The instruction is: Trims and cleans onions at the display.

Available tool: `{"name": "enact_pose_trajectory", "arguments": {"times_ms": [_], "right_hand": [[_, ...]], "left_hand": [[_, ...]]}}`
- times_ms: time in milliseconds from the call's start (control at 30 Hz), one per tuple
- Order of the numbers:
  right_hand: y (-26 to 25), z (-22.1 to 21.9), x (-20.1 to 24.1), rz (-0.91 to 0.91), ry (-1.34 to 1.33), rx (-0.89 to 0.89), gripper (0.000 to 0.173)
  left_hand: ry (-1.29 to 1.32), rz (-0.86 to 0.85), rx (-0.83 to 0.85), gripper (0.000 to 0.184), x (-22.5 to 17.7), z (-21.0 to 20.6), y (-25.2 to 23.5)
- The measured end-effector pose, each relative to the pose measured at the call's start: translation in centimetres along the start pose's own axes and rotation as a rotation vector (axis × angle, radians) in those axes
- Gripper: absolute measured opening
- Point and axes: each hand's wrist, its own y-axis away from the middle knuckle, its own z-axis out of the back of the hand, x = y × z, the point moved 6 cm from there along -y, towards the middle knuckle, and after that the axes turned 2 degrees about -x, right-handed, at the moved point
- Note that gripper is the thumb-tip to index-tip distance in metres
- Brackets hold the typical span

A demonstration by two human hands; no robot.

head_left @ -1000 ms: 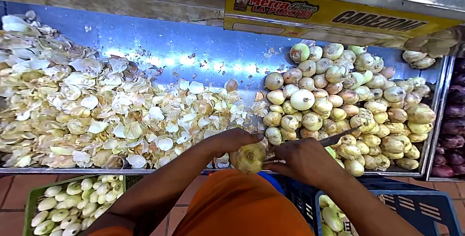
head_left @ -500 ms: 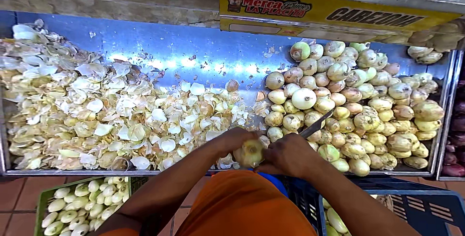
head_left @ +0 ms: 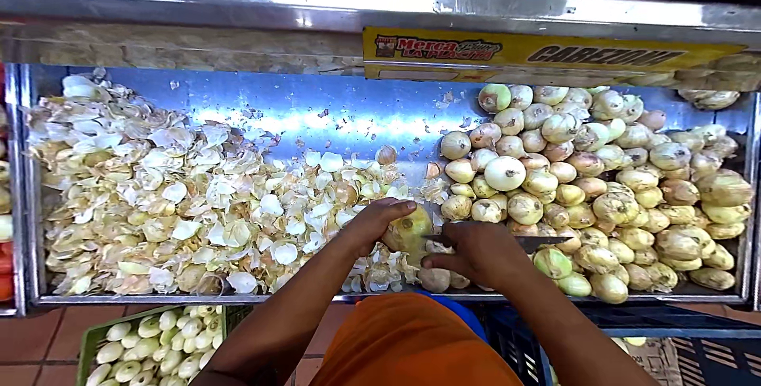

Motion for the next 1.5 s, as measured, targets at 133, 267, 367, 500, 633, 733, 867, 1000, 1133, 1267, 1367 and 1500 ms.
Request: {"name": "enact_pose_trajectory", "arguments": {"times_ms": [133, 267, 367, 500, 633, 733, 867, 1000, 1133, 1267, 1367, 1500], "right_hand": [[-1.0, -0.7, -0.6, -0.092, 0.088, 0.065, 0.078], [-1.3, -1.7, -0.4, -0.109, 0.081, 0.119, 0.076], [-1.6, -1.9, -0.4, 0.008, 0.121, -0.034, 0.074], [-1.6, -2.4, -0.7, 0.169, 0.179, -0.249, 0.072], [-1.5, -3.3, -0.8, 0.193, 0.181, -0.266, 0.07], [-1.1, -4.0, -0.8, 0.188, 0.196, -0.093, 0.071], [0.1, -7.4, -1.4, 0.022, 0.196, 0.373, 0.074], [-0.1, -7.0, -3.9, -0.156, 0.108, 0.394, 0.049], [0.2, -3.6, -5.1, -0.105, -0.165, 0.352, 0.042], [-0.5, 0.2, -6.5, -0.121, -0.181, 0.093, 0.042], [-1.6, 1.0, -5.5, 0.029, -0.122, 0.022, 0.039], [-2.2, 1.7, -6.5, 0.029, -0.419, -0.07, 0.031]], "left_hand": [[-0.016, -0.045, -0.079, 0.043, -0.2, -0.6, 0.7], [-0.088, -0.068, -0.163, 0.054, 0.9, -1.5, 1.2], [-0.023, -0.105, -0.192, 0.056, 1.0, -1.9, 0.8], [0.15, -0.132, -0.343, 0.055, 2.0, -2.0, 0.0], [0.343, -0.045, -0.369, 0.054, 2.7, -2.5, -1.4], [0.451, 0.033, -0.325, 0.044, 3.5, -2.7, -2.1], [0.513, 0.099, -0.283, 0.051, 3.5, -1.1, -3.1], [0.376, 0.109, -0.272, 0.053, 1.6, 0.1, -2.1], [0.201, -0.04, -0.279, 0.046, 0.2, 0.7, -1.8], [0.028, -0.153, -0.146, 0.031, -1.0, -0.2, -1.2], [-0.116, -0.186, -0.025, 0.031, -2.0, -1.1, -1.0], [-0.24, -0.22, 0.049, 0.03, -2.8, -1.0, -1.0]]}}
